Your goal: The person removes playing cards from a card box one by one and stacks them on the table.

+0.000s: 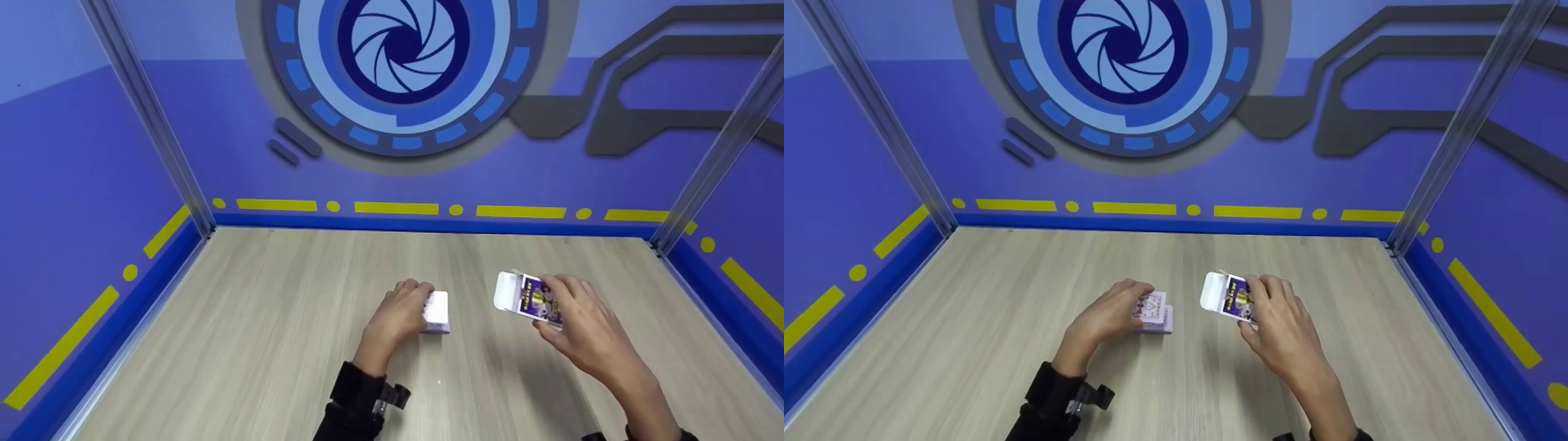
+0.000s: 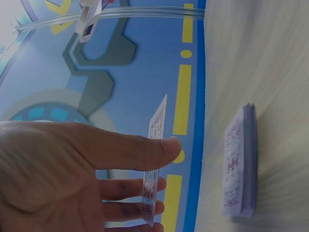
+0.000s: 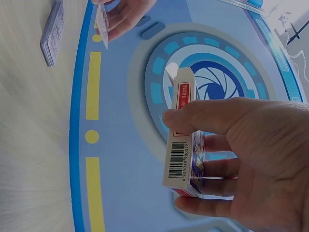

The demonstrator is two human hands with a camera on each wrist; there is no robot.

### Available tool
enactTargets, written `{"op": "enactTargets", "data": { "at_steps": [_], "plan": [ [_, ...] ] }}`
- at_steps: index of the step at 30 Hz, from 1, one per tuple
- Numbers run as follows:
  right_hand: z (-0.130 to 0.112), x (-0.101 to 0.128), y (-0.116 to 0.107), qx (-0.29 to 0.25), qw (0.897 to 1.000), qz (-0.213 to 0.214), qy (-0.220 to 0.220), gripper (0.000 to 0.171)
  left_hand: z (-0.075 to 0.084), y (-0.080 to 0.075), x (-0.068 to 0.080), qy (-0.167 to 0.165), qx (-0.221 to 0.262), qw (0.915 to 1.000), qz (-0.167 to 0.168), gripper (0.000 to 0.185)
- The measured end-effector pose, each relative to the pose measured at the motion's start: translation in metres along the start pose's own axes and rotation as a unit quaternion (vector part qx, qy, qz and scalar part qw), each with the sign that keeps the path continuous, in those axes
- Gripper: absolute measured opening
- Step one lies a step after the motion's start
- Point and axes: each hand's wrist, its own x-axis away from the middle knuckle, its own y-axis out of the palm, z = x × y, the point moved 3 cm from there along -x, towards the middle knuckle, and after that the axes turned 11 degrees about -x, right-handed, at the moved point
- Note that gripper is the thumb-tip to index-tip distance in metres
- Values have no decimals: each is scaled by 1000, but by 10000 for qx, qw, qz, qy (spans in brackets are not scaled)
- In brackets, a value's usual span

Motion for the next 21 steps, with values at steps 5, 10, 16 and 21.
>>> {"op": "enactTargets", "data": {
  "at_steps": [5,10,16,21],
  "plan": [
    [-2,1,1,24,10000,33,-63,77,1,12,-3,82,-99,9999,-93,55],
    [-2,0,2,31,10000,-74,6,77,-1,23,-6,8,-194,9997,-163,56],
    [-3,-1,2,18,9999,-123,85,76,-3,35,-9,-90,-271,9993,-238,52],
    [-4,-1,2,30,9999,-139,89,76,-2,43,-13,-155,-325,9986,-390,52]
  ]
}}
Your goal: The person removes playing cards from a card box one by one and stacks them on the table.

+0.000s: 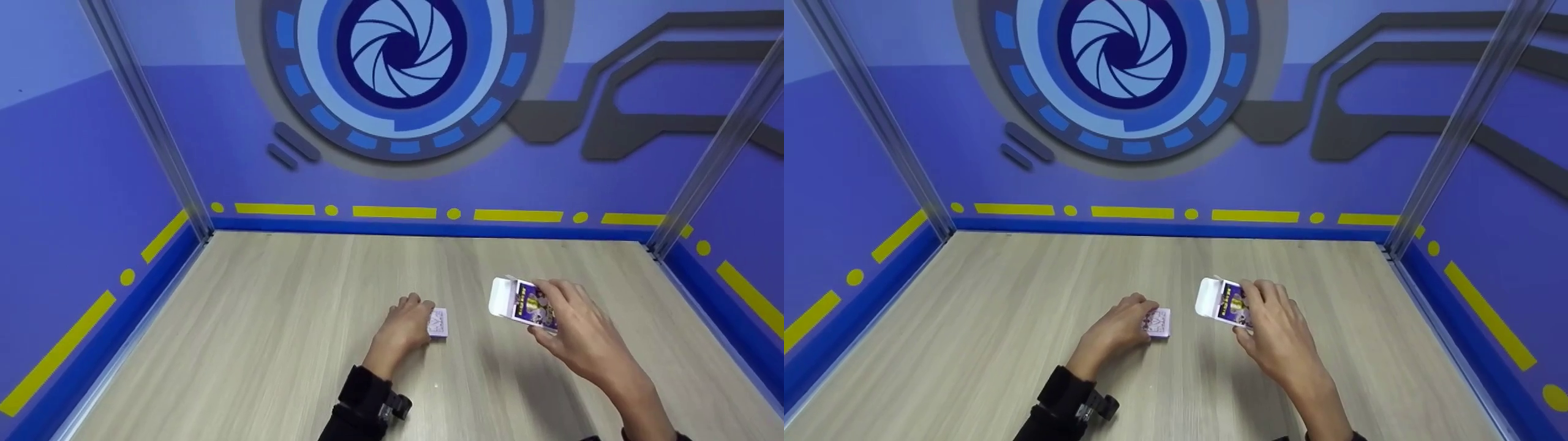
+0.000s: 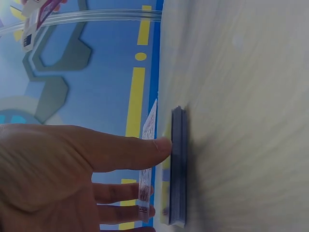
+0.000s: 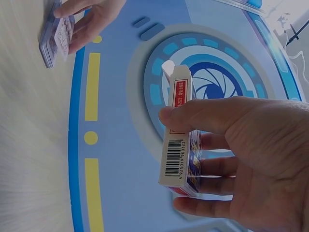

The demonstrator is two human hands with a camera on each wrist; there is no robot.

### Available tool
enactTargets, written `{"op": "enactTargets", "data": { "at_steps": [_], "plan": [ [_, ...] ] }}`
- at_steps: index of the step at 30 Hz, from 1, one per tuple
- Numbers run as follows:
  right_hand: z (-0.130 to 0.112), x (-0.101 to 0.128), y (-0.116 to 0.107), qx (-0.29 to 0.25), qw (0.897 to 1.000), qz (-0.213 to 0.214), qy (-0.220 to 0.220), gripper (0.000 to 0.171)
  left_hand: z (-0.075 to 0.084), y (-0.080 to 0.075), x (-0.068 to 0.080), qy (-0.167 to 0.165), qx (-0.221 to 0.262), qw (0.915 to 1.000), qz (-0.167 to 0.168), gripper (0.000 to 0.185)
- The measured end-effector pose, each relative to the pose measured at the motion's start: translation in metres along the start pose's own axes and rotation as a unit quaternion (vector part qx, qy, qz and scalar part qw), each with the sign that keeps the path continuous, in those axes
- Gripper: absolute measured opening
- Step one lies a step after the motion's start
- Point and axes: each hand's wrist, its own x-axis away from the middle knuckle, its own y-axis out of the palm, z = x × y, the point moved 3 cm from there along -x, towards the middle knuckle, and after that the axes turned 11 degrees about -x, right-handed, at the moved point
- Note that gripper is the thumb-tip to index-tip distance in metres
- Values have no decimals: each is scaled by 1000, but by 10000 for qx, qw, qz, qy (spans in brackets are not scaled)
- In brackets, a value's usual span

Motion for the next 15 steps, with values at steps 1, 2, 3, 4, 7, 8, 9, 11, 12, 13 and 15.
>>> {"op": "enactTargets", "data": {
  "at_steps": [1,2,3,4,7,8,9,11,12,13,15],
  "plan": [
    [0,0,0,3,10000,-9,9,75,0,2,-1,-7,-11,10000,-32,52],
    [0,0,0,4,10000,-19,18,75,0,3,-2,-6,-36,10000,-74,52],
    [-1,0,0,6,10000,-32,26,75,0,4,-2,-2,-67,9999,-104,52],
    [-1,0,0,15,10000,-45,30,75,0,5,-2,8,-99,9999,-129,51],
    [-1,0,0,32,10000,-61,15,75,0,8,-3,30,-179,9997,-164,47],
    [-1,0,0,36,10000,-62,7,75,0,9,-4,41,-201,9997,-163,46],
    [0,0,-1,38,10000,-59,0,75,0,10,-4,48,-205,9997,-155,46],
    [0,0,-1,32,10000,-40,-10,76,0,11,-5,54,-224,9997,-130,45],
    [0,1,-1,42,10000,-38,-16,76,0,11,-5,56,-213,9997,-116,44],
    [0,1,-1,48,10000,-38,-19,76,1,11,-5,54,-203,9997,-117,43],
    [0,1,-1,63,10000,-41,-8,76,1,12,-6,39,-168,9998,-109,42]
  ]
}}
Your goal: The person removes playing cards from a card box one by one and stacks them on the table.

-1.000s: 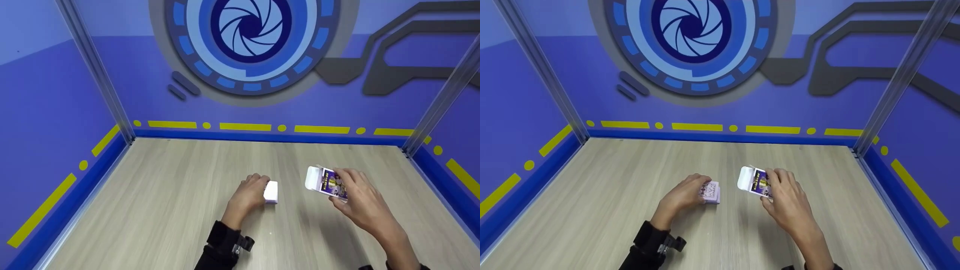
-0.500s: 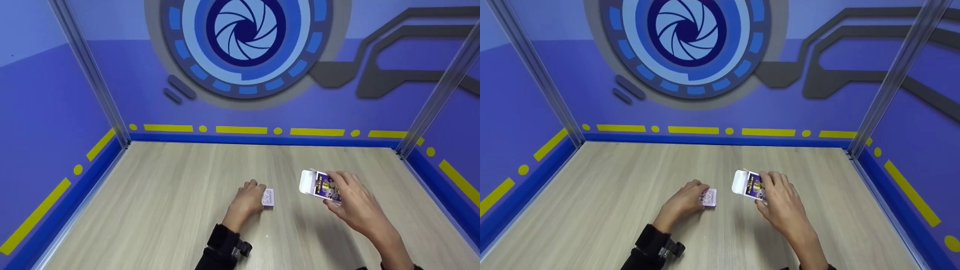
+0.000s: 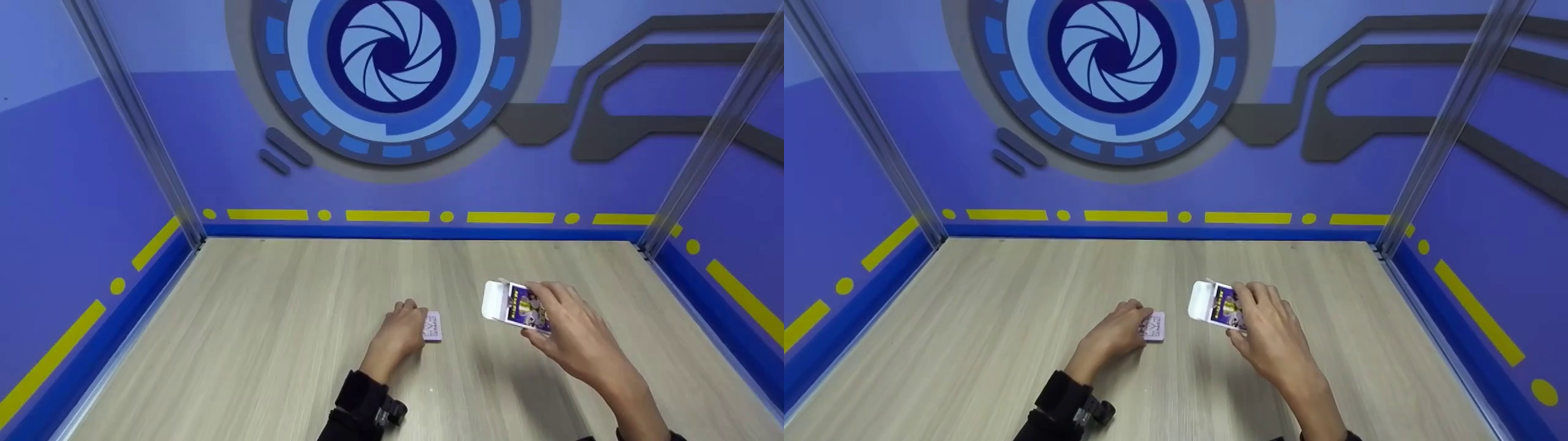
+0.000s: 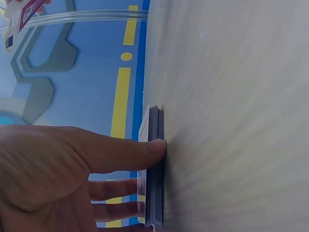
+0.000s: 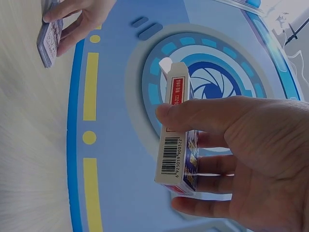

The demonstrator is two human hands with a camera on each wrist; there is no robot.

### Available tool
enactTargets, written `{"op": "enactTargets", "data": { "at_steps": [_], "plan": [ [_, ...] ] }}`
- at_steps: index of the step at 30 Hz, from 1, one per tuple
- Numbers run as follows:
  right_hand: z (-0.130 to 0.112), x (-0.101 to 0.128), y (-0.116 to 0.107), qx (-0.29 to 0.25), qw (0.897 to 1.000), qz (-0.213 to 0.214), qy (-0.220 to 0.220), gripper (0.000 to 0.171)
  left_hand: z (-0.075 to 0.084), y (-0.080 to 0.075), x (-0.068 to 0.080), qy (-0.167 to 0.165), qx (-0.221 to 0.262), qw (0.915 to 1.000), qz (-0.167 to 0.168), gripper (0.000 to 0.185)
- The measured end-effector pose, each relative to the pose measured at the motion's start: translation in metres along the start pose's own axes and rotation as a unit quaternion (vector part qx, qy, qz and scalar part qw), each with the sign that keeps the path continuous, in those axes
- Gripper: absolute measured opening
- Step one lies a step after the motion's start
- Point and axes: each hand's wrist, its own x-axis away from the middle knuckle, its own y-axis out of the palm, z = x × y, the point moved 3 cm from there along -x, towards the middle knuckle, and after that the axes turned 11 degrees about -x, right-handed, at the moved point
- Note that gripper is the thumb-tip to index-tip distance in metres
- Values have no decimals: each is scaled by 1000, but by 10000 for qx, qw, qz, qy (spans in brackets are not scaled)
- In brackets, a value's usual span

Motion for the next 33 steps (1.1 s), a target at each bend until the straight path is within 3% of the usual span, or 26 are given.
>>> {"op": "enactTargets", "data": {
  "at_steps": [24,33],
  "plan": [
    [1,0,-1,43,9999,-142,30,77,-3,-1,-6,53,-87,9998,-146,43],
    [0,1,0,44,9998,-173,45,75,-4,0,-6,18,220,9996,-170,39]
  ]
}}
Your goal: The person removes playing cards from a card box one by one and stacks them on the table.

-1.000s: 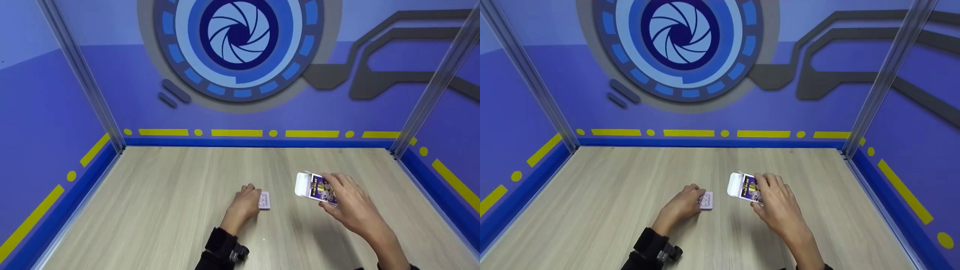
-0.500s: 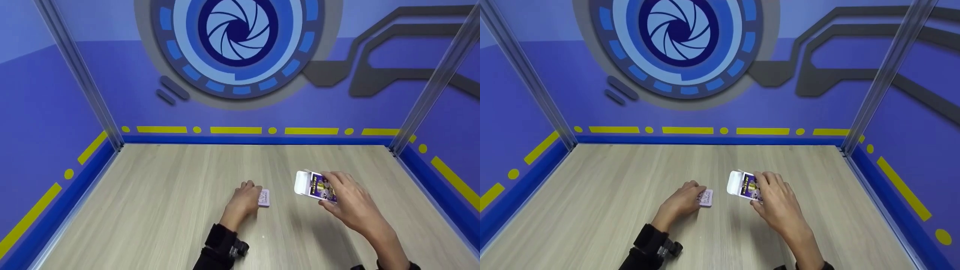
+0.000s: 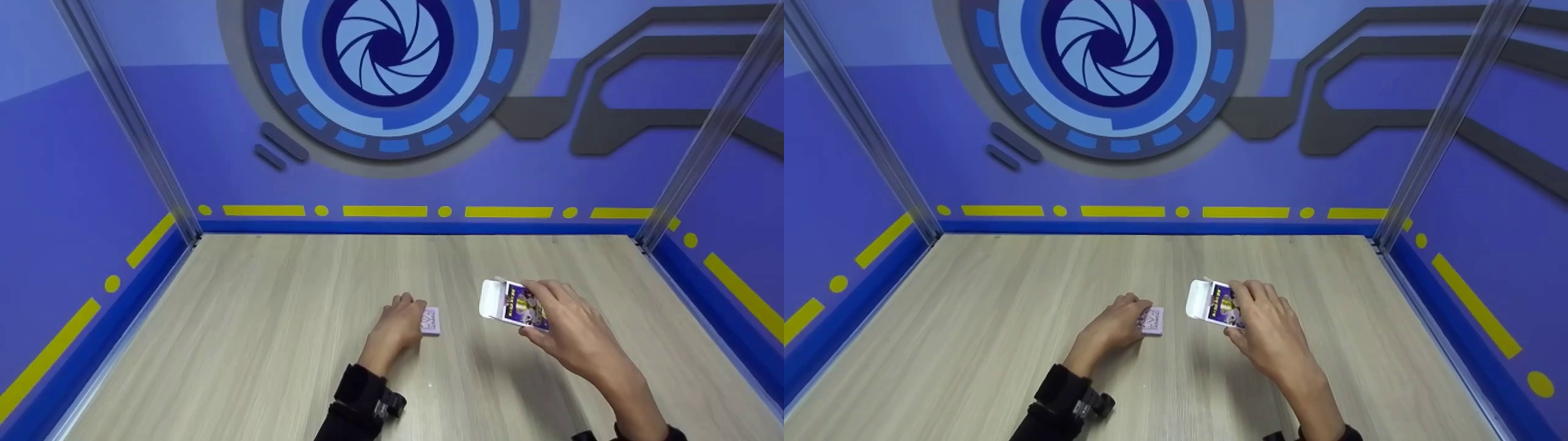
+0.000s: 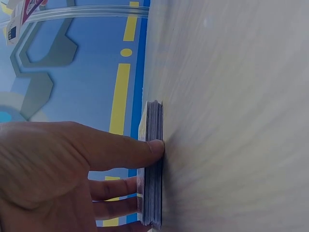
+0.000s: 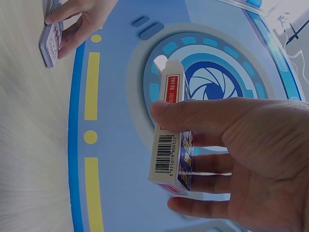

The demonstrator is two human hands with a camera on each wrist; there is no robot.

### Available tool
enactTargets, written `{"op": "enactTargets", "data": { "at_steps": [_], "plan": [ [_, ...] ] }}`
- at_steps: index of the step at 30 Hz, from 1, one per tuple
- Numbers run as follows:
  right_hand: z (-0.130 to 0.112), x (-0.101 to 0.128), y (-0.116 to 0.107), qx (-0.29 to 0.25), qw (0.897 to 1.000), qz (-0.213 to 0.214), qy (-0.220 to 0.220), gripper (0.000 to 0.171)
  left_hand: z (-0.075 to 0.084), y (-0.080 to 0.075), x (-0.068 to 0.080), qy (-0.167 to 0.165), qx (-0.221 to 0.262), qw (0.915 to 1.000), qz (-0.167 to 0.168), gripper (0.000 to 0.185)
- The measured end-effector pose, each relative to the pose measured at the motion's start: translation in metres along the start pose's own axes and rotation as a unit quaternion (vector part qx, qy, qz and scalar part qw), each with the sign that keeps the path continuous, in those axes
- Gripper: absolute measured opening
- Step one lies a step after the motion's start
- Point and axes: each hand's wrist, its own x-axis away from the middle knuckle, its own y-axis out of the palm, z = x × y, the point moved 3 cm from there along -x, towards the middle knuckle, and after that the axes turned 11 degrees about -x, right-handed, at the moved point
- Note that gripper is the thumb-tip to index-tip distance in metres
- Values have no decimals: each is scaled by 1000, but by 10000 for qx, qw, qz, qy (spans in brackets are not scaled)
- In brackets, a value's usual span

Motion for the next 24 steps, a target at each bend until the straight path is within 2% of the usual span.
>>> {"op": "enactTargets", "data": {
  "at_steps": [8,12,15,17,18,20,22,24],
  "plan": [
    [0,-1,0,-45,9999,-53,111,76,-2,-4,1,-178,288,9994,71,76],
    [2,-1,-1,-90,9998,-89,170,76,-3,-18,4,-334,538,9978,189,81],
    [2,0,-3,-122,9998,-59,155,76,2,-35,9,-369,622,9954,629,74],
    [3,0,-4,-142,9998,-30,158,75,7,-49,15,-288,658,9904,1182,68],
    [3,-1,-5,-151,9998,-5,149,75,11,-57,18,-217,707,9854,1534,64],
    [3,-1,-5,-205,9997,42,151,75,19,-71,26,0,908,9679,2343,55],
    [2,-1,-4,-251,9995,83,146,75,29,-83,36,274,1147,9424,3131,46],
    [1,-1,-3,-275,9994,125,137,76,41,-92,45,577,1397,9153,3733,36]
  ]
}}
